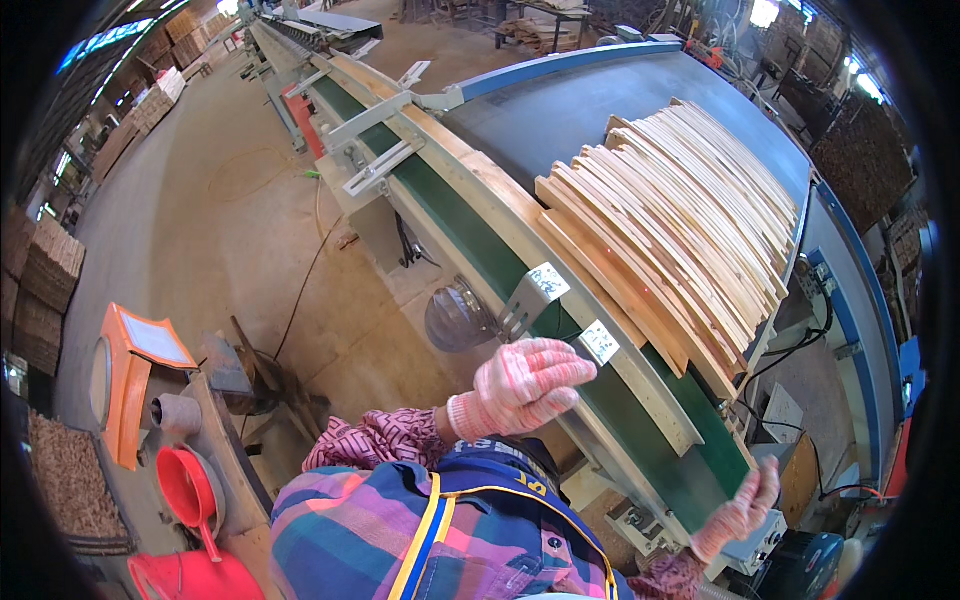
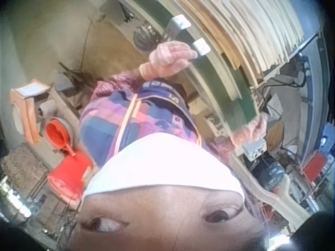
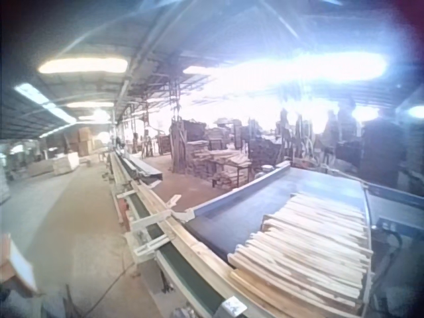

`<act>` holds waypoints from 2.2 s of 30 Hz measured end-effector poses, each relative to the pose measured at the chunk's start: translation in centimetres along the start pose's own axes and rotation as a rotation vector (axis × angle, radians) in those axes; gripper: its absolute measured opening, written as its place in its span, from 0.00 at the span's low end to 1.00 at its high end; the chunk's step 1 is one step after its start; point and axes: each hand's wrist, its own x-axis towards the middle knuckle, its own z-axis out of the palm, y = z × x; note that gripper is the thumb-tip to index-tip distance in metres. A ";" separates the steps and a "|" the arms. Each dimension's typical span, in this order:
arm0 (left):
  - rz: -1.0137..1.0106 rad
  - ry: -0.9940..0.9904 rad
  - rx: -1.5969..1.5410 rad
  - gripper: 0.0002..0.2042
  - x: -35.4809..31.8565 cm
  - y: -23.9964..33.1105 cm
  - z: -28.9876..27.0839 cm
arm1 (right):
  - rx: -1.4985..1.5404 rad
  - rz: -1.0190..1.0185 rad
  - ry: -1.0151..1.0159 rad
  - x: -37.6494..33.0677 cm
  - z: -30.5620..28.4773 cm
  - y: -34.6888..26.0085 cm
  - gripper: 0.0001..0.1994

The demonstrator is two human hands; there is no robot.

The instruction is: The person feeds wooden planks into a conveyor belt machine, likely for sanding or planing. They handle the planks one by one, adjusting their position on the belt and stacking the processed pieces. The person also uses a wrench to adjust a component of the machinery.

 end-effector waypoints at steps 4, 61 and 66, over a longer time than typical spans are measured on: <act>0.046 -0.063 -0.150 0.14 0.2 0.3 2.2 | -0.553 -0.080 0.153 3.5 -10.5 1.4 0.19; 0.128 -0.478 -0.261 0.18 1.2 4.9 10.1 | -0.862 0.662 -0.229 7.0 -22.1 7.7 0.18; 0.105 -0.463 -0.229 0.18 0.7 4.7 9.6 | -0.905 0.639 -0.329 7.5 -21.6 7.2 0.16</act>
